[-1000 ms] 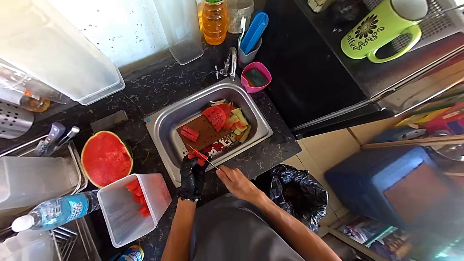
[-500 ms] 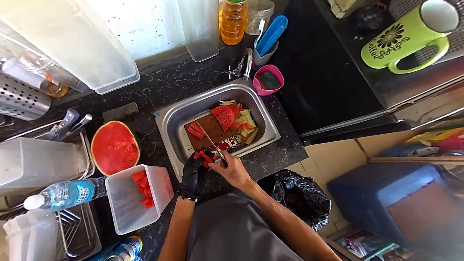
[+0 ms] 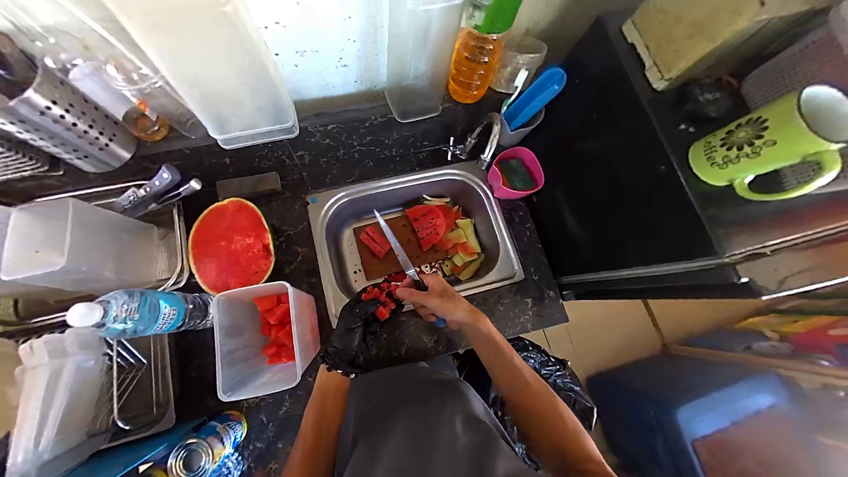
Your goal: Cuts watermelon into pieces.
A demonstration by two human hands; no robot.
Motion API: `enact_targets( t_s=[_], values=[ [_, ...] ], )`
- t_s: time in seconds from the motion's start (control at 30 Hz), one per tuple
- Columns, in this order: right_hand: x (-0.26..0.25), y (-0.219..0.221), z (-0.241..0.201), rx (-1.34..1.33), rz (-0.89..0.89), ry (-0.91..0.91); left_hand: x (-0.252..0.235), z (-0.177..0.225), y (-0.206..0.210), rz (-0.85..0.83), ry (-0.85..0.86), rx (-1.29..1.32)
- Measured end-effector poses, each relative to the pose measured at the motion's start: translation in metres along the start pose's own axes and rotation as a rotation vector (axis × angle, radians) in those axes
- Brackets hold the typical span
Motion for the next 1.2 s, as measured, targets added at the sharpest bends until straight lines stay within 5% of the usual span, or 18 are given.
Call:
enact_targets(
  t_s=[0.2,0.33,0.5,0.8,0.93,1.0,1.1,1.2],
  values=[
    [0.000,0.005,-0.008,-0.091,-0.056,0.031,-0.004,0.001,-0.005,0.005,0.057,0.082],
    [0.003,0.007,-0.012,-0.040,-0.020,0.019,-0.006,0.005,0.011,0.082,0.298,-0.216],
    [0.004,-0.004,-0.015,0.151,0.050,-0.043,-0.014,-0.002,0.016,-0.038,0.586,-0.535],
    [0.008,-0.018,-0.007,-0.044,0.090,0.013,-0.049,-0.022,0.021,0.099,0.511,-0.381],
    [0.013,-0.022,-0.006,-0.287,0.029,0.075,-0.076,-0.028,-0.004,0.124,0.375,-0.925],
    [0.018,-0.019,-0.013,-0.301,0.016,0.079,-0.082,-0.034,-0.006,0.101,0.253,-0.974],
    [0.024,0.017,-0.035,-0.166,-0.070,0.029,-0.064,-0.027,-0.010,0.098,0.153,-0.735],
    [0.034,0.081,-0.067,-0.003,-0.250,-0.067,-0.043,-0.023,-0.026,0.006,0.281,-0.609]
  ],
)
Point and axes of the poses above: each hand's wrist, its own x-axis away from the middle knuckle, its own y-axis out of the palm, z = x × y, the point moved 1 cm from there along -x, towards the middle knuckle, and after that the axes turned 14 degrees about z, right-handed, at the moved point
